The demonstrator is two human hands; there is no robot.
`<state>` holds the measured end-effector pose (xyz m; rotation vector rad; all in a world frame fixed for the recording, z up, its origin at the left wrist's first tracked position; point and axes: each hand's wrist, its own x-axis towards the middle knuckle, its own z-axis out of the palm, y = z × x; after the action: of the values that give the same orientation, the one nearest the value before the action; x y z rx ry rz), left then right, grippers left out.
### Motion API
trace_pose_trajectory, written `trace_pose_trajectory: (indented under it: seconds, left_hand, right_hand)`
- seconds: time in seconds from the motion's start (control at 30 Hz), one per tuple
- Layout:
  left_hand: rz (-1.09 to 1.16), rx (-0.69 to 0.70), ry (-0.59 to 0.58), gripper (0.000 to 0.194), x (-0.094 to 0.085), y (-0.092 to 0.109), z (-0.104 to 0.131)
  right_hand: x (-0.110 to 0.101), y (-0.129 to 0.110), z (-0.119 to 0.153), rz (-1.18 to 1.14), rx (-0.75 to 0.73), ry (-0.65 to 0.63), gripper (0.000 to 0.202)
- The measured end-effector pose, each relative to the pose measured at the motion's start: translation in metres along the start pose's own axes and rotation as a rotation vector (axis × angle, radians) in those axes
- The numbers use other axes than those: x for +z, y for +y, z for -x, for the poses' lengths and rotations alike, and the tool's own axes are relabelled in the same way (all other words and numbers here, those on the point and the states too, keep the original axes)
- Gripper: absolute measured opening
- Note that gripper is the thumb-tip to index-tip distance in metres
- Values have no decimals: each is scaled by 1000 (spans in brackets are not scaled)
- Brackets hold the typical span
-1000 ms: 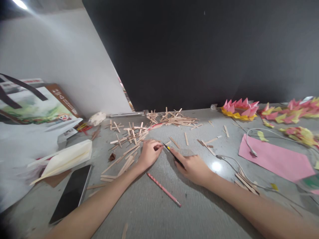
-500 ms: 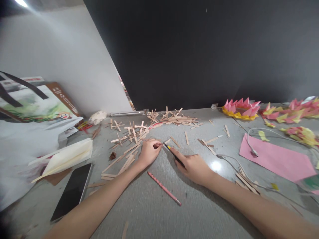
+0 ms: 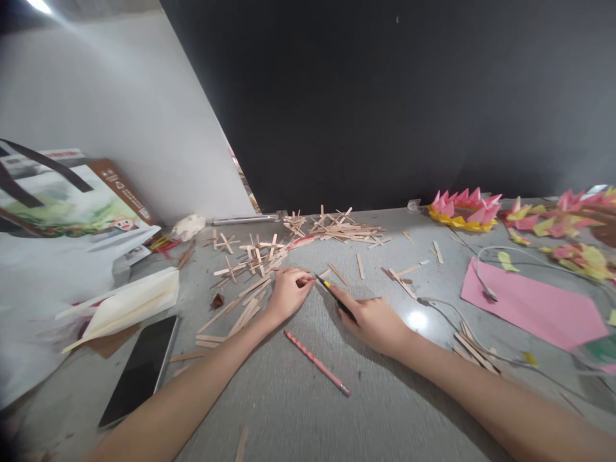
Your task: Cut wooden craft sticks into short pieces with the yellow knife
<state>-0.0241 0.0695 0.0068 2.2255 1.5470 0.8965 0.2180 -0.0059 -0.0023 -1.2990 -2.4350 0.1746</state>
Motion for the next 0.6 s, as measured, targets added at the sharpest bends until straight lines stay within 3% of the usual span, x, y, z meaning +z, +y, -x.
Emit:
trace_pose_trajectory:
  seconds: [0.23, 0.6]
  left_hand:
    - [-26, 96, -44, 10, 1, -3, 2]
    - [73, 16, 14, 12, 1, -3, -1]
  right_hand:
    - [2, 0, 1, 24, -12, 25, 58]
    - [0, 0, 0, 43, -4, 12, 58]
